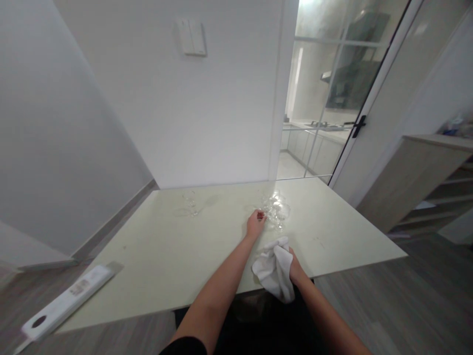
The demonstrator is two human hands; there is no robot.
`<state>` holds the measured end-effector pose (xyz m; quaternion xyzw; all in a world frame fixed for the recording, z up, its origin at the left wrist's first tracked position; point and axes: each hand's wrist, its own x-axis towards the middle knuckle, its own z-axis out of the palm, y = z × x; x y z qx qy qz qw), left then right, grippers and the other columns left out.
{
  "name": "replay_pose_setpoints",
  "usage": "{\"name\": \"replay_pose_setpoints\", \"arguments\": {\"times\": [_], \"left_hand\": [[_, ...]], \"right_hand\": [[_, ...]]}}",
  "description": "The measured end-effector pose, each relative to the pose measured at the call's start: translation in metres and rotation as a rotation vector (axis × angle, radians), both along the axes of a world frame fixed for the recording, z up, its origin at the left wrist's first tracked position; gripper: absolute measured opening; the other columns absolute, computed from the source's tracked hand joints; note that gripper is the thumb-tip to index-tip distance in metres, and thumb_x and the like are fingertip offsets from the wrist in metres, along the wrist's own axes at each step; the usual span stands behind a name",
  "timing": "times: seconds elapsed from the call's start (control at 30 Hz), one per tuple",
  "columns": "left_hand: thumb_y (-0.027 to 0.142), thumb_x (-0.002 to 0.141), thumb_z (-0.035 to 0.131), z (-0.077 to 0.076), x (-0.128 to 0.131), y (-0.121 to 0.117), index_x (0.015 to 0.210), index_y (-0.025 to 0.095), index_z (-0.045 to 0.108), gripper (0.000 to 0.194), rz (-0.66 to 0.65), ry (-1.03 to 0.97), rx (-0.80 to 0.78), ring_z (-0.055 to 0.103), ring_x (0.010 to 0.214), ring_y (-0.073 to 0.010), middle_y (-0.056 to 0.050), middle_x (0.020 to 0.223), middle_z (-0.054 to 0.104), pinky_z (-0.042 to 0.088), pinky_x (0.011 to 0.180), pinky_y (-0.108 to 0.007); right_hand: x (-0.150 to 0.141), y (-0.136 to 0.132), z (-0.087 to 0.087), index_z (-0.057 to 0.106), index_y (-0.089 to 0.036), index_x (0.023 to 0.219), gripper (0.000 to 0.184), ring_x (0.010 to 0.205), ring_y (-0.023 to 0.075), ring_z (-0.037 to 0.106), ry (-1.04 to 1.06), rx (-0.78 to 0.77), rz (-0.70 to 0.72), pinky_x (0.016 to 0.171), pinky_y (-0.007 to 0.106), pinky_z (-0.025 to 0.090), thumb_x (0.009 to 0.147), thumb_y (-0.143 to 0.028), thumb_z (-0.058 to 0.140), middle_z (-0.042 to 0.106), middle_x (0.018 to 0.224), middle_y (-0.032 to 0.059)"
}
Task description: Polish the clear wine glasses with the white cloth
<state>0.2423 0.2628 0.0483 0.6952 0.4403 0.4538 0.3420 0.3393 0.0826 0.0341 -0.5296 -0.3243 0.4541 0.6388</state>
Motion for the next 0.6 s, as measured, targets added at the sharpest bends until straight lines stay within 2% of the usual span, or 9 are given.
{"name": "replay_pose_setpoints", "arguments": {"times": [0.13,0.23,0.3,0.43,0.53,0.6], "left_hand": [[0.02,0.076,0.06,0.002,-0.014,-0.004,0.087,0.017,0.057,0.011,-0.036,-0.024,0.011,0.062,0.081,-0.0146,-0.004,0.086,0.065,0.047,0.07,-0.025],[0.024,0.078,0.058,0.01,-0.042,-0.008,0.093,0.018,0.057,0.016,0.032,-0.046,0.043,0.061,0.083,-0.0158,-0.004,0.089,0.063,0.046,0.07,-0.026],[0.027,0.079,0.059,0.02,-0.07,-0.01,0.101,0.018,0.055,0.024,0.186,-0.073,0.142,0.059,0.087,-0.0174,-0.006,0.095,0.061,0.046,0.072,-0.029],[0.031,0.077,0.063,0.048,-0.133,0.002,0.118,0.018,0.044,0.047,0.619,-0.153,0.363,0.053,0.102,-0.0208,-0.011,0.116,0.051,0.043,0.082,-0.034],[0.033,0.072,0.069,0.065,-0.174,0.026,0.128,0.017,0.033,0.068,0.915,-0.207,0.39,0.047,0.111,-0.0231,-0.014,0.126,0.042,0.04,0.092,-0.038],[0.033,0.066,0.076,0.07,-0.193,0.046,0.128,0.016,0.033,0.078,1.026,-0.203,0.33,0.045,0.115,-0.0255,-0.016,0.129,0.04,0.035,0.099,-0.042]], "right_hand": [[-0.002,0.0,0.003,0.067,-0.018,0.093,0.052,0.086,0.026,0.062,0.017,-0.019,-0.034,0.084,0.037,0.046,0.053,-0.049,0.081,0.071,0.087,0.0051],[0.002,0.001,0.002,0.067,-0.02,0.1,0.053,0.084,0.0256,0.065,0.148,-0.064,0.048,0.081,0.037,0.049,0.061,-0.056,0.075,0.072,0.088,0.0048],[0.005,0.001,0.002,0.066,-0.021,0.103,0.055,0.084,0.0266,0.067,0.243,-0.065,0.141,0.079,0.038,0.05,0.067,-0.062,0.068,0.073,0.088,0.0057],[0.009,0.0,0.006,0.068,-0.019,0.1,0.069,0.095,0.0308,0.066,0.342,-0.106,0.252,0.087,0.043,0.049,0.066,-0.078,0.054,0.073,0.09,0.0101],[0.008,0.0,0.015,0.068,-0.019,0.102,0.076,0.102,0.0313,0.064,0.377,-0.089,0.259,0.092,0.045,0.047,0.071,-0.082,0.039,0.073,0.093,0.0105],[0.007,0.001,0.02,0.067,-0.02,0.104,0.067,0.105,0.0305,0.063,0.306,-0.016,0.181,0.095,0.045,0.044,0.076,-0.075,0.039,0.074,0.095,0.0086]]}}
